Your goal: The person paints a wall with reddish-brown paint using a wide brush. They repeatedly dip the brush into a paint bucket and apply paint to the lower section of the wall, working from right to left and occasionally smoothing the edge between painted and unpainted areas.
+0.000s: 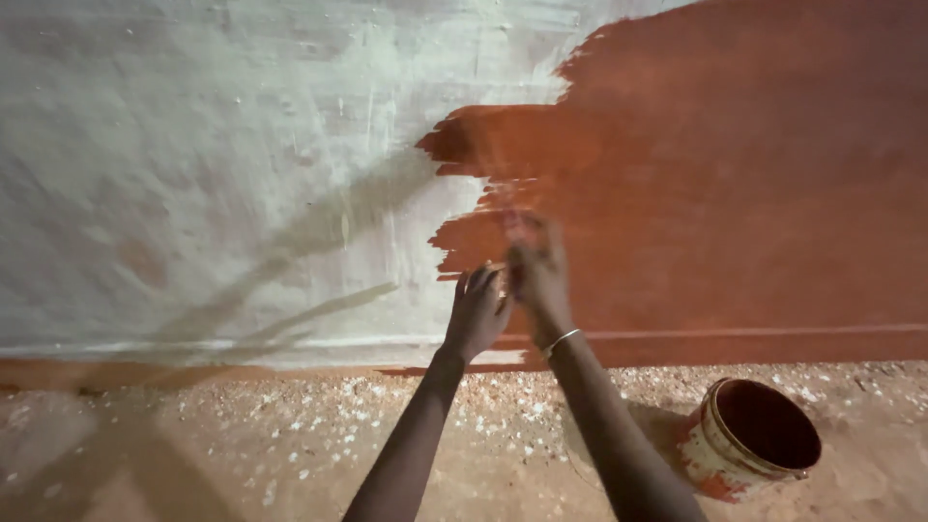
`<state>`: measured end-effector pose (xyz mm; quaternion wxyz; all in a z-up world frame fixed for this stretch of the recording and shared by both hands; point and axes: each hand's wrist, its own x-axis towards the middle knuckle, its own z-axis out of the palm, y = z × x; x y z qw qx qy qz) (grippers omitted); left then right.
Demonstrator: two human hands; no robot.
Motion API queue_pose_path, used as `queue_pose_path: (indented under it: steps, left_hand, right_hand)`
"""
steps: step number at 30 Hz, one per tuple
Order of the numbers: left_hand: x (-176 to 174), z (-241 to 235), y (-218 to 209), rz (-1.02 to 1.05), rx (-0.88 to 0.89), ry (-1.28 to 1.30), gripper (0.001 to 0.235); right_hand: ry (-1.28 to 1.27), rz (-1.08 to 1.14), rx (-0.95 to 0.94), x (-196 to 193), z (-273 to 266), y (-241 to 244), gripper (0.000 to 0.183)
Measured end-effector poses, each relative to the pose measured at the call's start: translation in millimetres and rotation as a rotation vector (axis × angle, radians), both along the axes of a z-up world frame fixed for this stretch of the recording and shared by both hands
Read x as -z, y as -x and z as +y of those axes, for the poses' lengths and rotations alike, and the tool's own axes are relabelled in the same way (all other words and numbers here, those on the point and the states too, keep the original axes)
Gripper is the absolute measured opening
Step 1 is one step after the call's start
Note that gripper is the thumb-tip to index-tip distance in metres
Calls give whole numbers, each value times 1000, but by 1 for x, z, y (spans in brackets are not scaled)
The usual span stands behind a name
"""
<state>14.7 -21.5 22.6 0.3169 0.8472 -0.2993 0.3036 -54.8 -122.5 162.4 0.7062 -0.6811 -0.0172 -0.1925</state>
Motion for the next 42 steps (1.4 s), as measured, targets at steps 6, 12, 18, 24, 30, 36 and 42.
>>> queue_pose_path:
  steps: [6, 12, 18, 24, 30, 36, 42]
  left_hand:
    - [-4, -7, 6, -53, 24, 54, 40]
    - [-22, -17, 10, 328, 25, -34, 36]
    - [-11, -8, 8, -34, -20, -7, 43]
    - [-4, -14, 5, 1, -11, -18, 43]
    - [-12, -19, 12, 439, 190, 290, 58]
    - [-8, -14, 15, 18, -19, -75, 42]
    - [-1, -17, 10, 25, 20, -58, 42]
  right_hand:
    - [-342, -105, 230, -6, -40, 5, 35]
    - [118, 65, -322, -8, 4, 12, 37]
    - [-253, 69, 64, -10, -18, 7, 39]
    - [-313, -93, 157, 1, -22, -3, 42]
    - [65, 49, -391, -2, 13, 2, 41]
    - [-338, 94, 158, -12, -20, -2, 34]
    - [-406, -74, 165, 4, -37, -8, 36]
